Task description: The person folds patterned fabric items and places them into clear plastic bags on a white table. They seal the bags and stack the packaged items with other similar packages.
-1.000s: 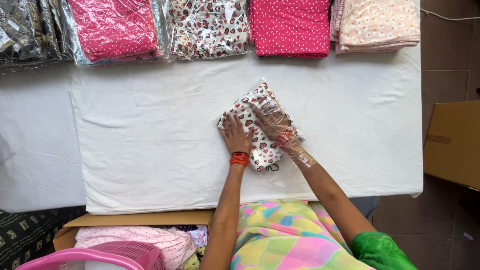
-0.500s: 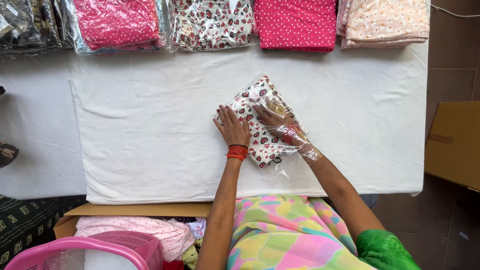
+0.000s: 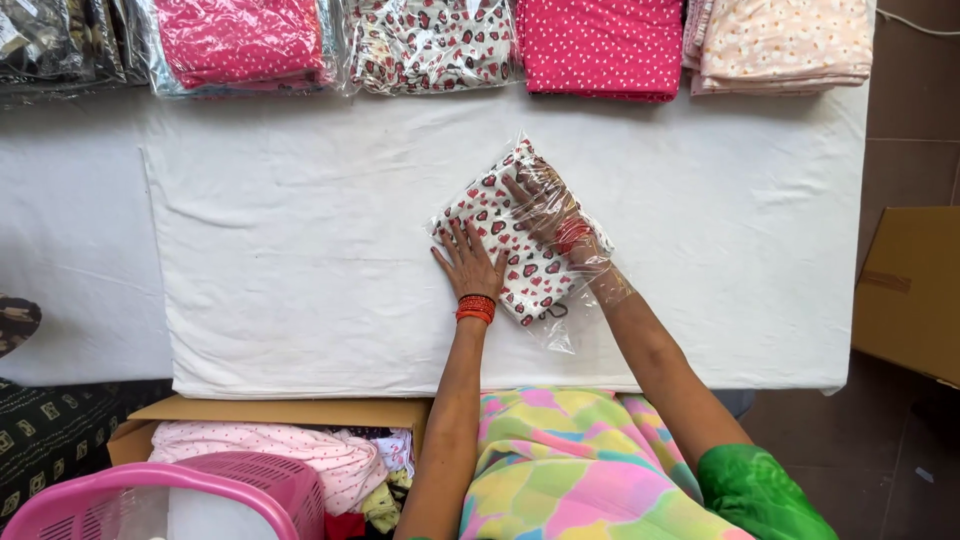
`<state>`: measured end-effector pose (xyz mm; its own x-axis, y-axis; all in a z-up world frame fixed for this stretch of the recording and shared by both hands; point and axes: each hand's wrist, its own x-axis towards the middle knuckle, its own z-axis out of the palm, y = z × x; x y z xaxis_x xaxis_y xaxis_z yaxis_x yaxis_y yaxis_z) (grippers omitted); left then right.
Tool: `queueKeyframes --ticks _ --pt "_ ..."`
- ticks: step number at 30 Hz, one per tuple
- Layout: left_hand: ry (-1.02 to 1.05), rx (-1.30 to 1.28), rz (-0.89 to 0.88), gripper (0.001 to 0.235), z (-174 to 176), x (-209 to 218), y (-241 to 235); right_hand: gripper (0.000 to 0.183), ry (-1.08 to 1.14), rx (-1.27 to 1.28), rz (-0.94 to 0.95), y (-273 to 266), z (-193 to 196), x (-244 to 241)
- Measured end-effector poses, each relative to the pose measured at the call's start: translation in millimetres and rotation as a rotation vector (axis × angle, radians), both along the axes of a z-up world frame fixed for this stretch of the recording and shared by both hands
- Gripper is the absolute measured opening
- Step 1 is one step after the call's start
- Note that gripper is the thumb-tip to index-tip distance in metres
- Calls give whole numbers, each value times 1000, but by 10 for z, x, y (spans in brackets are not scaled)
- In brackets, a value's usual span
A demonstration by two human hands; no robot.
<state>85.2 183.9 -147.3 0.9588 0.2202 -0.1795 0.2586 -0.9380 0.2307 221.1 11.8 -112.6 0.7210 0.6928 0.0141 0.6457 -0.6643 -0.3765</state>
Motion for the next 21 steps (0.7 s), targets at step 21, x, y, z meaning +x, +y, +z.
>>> queueKeyframes --ticks 21 --pt "157 -458 -997 94 318 -1203 -407 75 -83 -126 -127 -2036 -775 -2057"
